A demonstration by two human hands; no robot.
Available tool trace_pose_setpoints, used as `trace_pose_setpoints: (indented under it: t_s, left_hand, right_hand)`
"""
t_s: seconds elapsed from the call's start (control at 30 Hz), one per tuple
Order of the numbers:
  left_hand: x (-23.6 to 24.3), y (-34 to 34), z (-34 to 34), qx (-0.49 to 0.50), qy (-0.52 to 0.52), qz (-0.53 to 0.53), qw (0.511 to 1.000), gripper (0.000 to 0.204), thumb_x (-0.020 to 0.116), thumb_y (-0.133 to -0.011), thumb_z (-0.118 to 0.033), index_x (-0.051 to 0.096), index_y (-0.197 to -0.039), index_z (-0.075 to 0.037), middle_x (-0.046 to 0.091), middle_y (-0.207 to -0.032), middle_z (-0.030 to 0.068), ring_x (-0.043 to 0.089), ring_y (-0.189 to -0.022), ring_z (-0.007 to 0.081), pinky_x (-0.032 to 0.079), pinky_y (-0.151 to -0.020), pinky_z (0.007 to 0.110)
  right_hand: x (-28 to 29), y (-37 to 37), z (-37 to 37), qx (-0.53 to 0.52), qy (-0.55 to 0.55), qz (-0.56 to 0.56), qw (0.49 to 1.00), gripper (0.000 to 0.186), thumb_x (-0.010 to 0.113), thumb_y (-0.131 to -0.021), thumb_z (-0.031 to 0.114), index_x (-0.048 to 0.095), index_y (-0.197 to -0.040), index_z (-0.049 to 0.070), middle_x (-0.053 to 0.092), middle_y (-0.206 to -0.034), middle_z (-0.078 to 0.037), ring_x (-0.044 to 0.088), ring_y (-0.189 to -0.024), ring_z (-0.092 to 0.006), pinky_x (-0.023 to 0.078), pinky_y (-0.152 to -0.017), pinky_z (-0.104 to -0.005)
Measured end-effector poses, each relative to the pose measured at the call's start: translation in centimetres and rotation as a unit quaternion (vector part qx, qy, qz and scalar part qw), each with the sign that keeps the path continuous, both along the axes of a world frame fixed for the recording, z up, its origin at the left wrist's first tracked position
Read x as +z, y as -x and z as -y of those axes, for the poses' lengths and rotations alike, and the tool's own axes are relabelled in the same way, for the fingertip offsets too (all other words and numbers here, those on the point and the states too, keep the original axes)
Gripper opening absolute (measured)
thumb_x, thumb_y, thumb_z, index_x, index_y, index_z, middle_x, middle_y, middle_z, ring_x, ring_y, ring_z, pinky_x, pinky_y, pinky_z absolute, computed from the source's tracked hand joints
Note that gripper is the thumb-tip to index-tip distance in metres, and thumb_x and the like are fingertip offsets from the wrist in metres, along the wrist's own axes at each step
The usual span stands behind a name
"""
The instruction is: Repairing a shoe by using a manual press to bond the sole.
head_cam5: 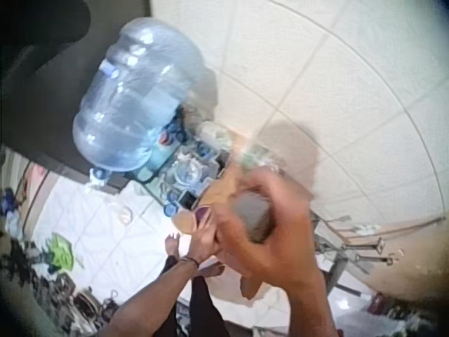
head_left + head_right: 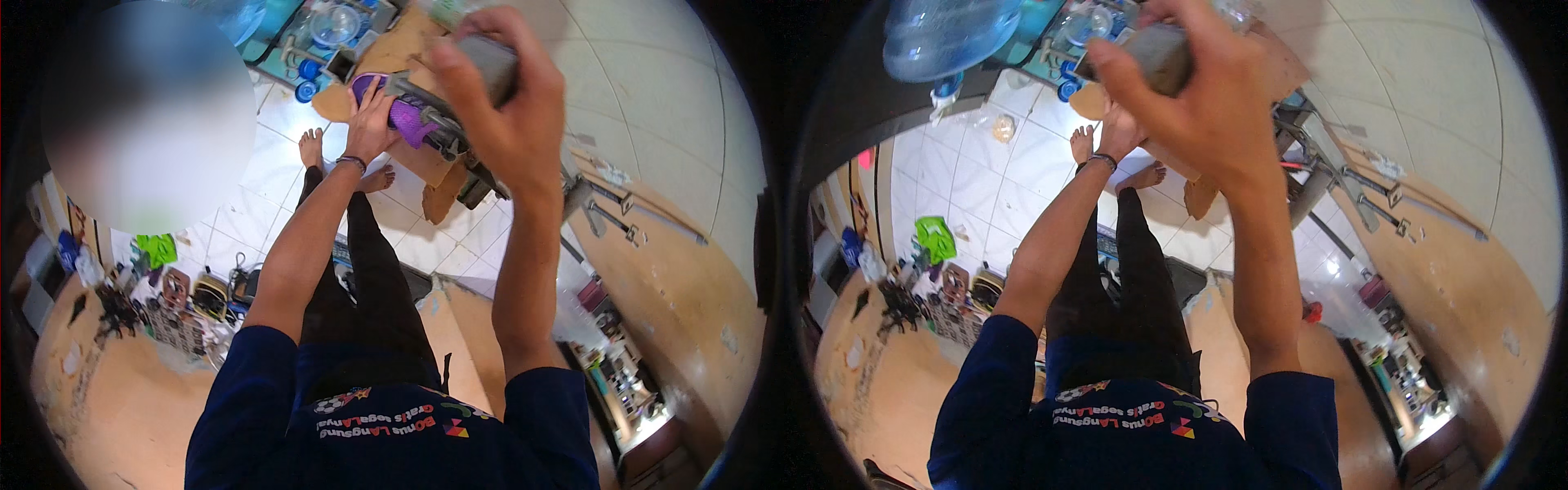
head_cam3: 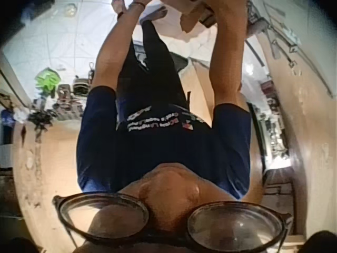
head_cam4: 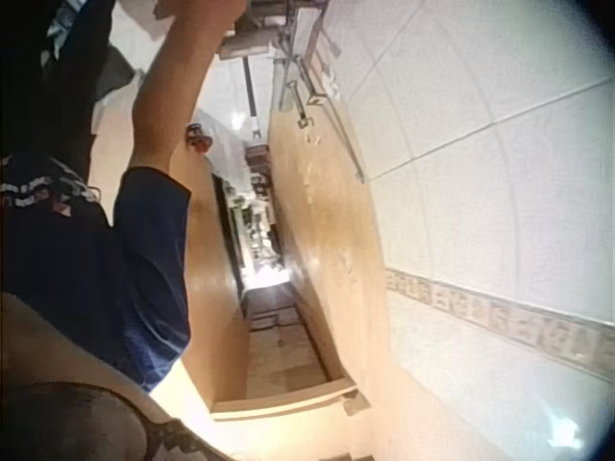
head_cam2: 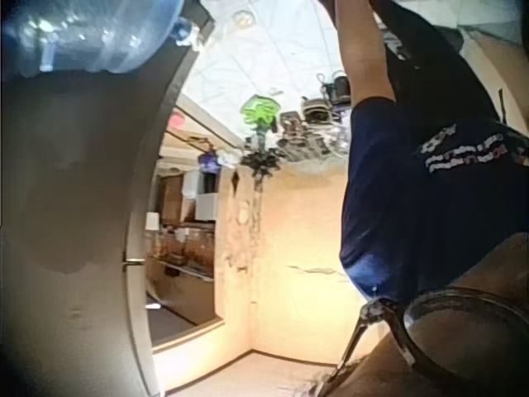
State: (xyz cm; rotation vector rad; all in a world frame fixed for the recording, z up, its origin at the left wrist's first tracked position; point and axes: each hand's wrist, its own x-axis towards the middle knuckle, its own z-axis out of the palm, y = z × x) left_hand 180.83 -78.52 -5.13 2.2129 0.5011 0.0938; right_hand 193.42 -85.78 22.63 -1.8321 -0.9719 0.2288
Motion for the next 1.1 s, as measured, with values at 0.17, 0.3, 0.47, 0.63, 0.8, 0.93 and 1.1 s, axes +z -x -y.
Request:
trace_pose_setpoints:
  t_s: [0.17, 0.3, 0.47, 0.63, 0.8, 0.93, 1.1]
  left_hand:
    - [-0.2, -0.5, -0.3, -0.035, -0.047, -0.022, 0.998, 0.079, 0.085, -0.065, -0.024, 0.052, -0.135, -0.008, 0.045, -0.148, 0.0103, 0.025, -0.147, 0.0296, 0.009, -0.118, 0.062]
    - [-0.6, 1.2, 0.3, 0.021, -0.06, 0.016, 0.998, 0.082, 0.085, -0.066, -0.025, 0.05, -0.139, -0.01, 0.041, -0.149, 0.0103, 0.028, -0.145, 0.0325, 0.013, -0.12, 0.056]
    - [4.4, 1.2, 6.1, 0.119, -0.028, 0.097, 0.988, 0.075, 0.087, -0.064, -0.027, 0.057, -0.132, -0.014, 0.046, -0.14, 0.0147, 0.039, -0.132, 0.0421, 0.031, -0.11, 0.053]
    - [2.8, -0.1, 4.9, 0.192, 0.042, 0.091, 0.976, 0.043, 0.08, -0.077, -0.027, 0.067, -0.113, -0.007, 0.056, -0.126, 0.0172, 0.059, -0.111, 0.0358, 0.048, -0.089, 0.041]
    - [2.5, -2.3, 2.1, 0.36, 0.191, -0.022, 0.913, 0.038, 0.057, -0.095, -0.038, 0.069, -0.101, -0.002, 0.067, -0.091, 0.0265, 0.064, -0.087, 0.0449, 0.049, -0.077, 0.05]
    - [2.3, -2.8, 1.4, 0.35, 0.16, -0.028, 0.923, 0.042, 0.055, -0.096, -0.041, 0.069, -0.1, -0.002, 0.068, -0.082, 0.026, 0.065, -0.082, 0.046, 0.049, -0.075, 0.053]
    - [2.2, -2.7, 2.4, 0.372, 0.23, 0.014, 0.899, 0.035, 0.057, -0.096, -0.034, 0.066, -0.104, -0.002, 0.067, -0.078, 0.0244, 0.065, -0.079, 0.0446, 0.05, -0.076, 0.05]
  right_hand:
    - [0.4, 0.8, -0.1, -0.025, 0.08, -0.055, 0.995, 0.027, 0.067, -0.093, 0.027, 0.06, -0.102, 0.003, 0.06, -0.086, -0.003, 0.055, -0.077, -0.0087, 0.046, -0.066, -0.0233]
    - [0.6, 1.1, -0.4, 0.006, 0.05, 0.007, 0.999, 0.027, 0.065, -0.094, 0.029, 0.059, -0.101, 0.004, 0.058, -0.084, -0.002, 0.054, -0.077, -0.0091, 0.045, -0.066, -0.0229]
    - [1.2, 0.7, 1.2, -0.015, 0.048, -0.027, 0.998, 0.038, 0.075, -0.088, 0.031, 0.057, -0.105, 0.003, 0.064, -0.084, -0.006, 0.06, -0.075, -0.0121, 0.05, -0.066, -0.0264]
    - [1.5, 0.3, 0.6, 0.008, 0.055, -0.03, 0.998, 0.039, 0.075, -0.088, 0.032, 0.058, -0.106, 0.003, 0.064, -0.084, -0.006, 0.06, -0.077, -0.0118, 0.05, -0.068, -0.0258]
    - [1.2, 0.3, 0.3, 0.02, 0.068, -0.034, 0.997, 0.037, 0.076, -0.086, 0.031, 0.059, -0.104, 0.003, 0.065, -0.084, -0.007, 0.059, -0.078, -0.0113, 0.05, -0.069, -0.026]
    - [-0.6, 0.0, -1.3, 0.012, 0.09, -0.01, 0.996, 0.04, 0.078, -0.083, 0.034, 0.06, -0.102, 0.003, 0.066, -0.08, -0.01, 0.063, -0.073, -0.0161, 0.051, -0.067, -0.03]
    - [-4.0, -0.3, -3.9, 0.013, 0.136, 0.019, 0.99, 0.044, 0.075, -0.083, 0.041, 0.061, -0.101, 0.004, 0.069, -0.079, -0.015, 0.069, -0.07, -0.0279, 0.053, -0.065, -0.0361]
